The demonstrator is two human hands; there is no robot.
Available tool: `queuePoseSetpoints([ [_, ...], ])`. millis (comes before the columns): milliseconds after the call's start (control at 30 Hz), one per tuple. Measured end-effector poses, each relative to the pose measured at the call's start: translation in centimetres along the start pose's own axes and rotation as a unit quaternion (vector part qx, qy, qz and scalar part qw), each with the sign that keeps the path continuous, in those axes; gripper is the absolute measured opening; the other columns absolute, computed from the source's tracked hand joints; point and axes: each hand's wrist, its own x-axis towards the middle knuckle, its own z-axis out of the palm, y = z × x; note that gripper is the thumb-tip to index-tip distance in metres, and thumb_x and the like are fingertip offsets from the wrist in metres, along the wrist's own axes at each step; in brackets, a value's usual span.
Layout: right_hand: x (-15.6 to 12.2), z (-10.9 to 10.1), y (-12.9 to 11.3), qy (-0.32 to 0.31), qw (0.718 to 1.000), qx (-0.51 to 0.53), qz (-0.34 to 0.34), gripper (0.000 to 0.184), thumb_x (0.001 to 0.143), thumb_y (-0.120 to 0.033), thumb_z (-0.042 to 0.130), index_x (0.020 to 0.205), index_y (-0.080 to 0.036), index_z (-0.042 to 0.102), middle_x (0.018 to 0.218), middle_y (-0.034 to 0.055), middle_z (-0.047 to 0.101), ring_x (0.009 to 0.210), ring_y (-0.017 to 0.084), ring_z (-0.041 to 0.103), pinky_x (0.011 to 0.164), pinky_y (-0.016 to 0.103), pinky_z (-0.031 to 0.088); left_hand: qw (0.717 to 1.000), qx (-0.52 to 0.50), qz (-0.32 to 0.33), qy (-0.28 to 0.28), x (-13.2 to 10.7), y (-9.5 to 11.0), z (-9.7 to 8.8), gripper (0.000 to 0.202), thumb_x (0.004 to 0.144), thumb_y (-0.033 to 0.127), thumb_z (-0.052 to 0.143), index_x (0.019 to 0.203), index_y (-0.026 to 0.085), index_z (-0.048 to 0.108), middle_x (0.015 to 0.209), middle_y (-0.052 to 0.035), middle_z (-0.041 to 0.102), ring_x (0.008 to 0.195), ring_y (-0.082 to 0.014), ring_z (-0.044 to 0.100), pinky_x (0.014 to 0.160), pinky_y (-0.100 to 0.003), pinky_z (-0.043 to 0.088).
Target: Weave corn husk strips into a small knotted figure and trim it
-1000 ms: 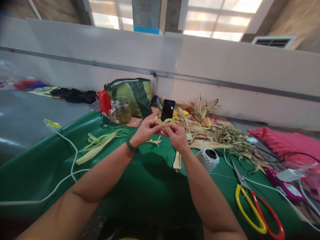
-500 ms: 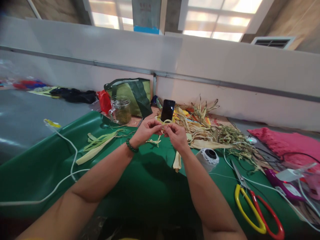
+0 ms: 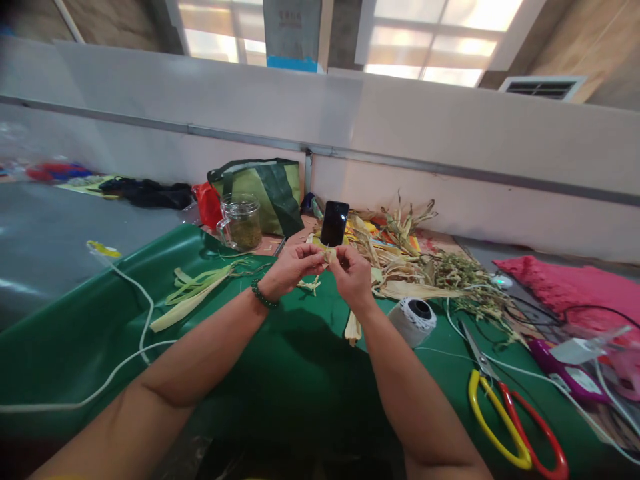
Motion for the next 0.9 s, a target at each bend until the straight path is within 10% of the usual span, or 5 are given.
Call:
queuePoseSetpoints([
  [533,-0.2,-0.3,-0.3,0.118,0.99,-0.046,-0.063,0.017,0.076,-0.036,0.054,0.066,-0.022,0.055,0.058,-0.0013,0.056,0.053,0.015,0.053,0.056,0.029,0.047,0.995,0.094,-0.01,-0.008,-0.2,0.5,0.1,0.023,0.073,0.025,0.074,0.077,0.012,0.055,0.066,-0.0018,0.068,0.061,-0.012,0.067,0.06,-0.022,0.052],
  [767,0.6,-0.4,0.6,-0.062,0.996,0.038,0.045,0.039,0.063,-0.047,0.075,0.086,-0.016,0.068,0.077,0.0046,0.071,0.067,0.017,0.064,0.064,0.03,0.052,0.994,0.101,0.013,0.043,-0.4,0.9,-0.1,0.018,0.07,0.02,0.074,0.073,0.012,0.058,0.064,0.0019,0.062,0.06,-0.0076,0.061,0.058,-0.018,0.048],
  [900,0.5,-0.2,0.6,-0.058,0.998,0.03,0.012,0.035,0.065,-0.048,0.074,0.081,-0.017,0.07,0.075,0.0039,0.071,0.064,0.016,0.064,0.061,0.028,0.051,0.994,0.098,-0.007,0.038,-0.2,0.8,-0.4,0.018,0.068,0.019,0.075,0.072,0.012,0.058,0.063,0.0011,0.064,0.06,-0.0081,0.061,0.061,-0.02,0.049],
])
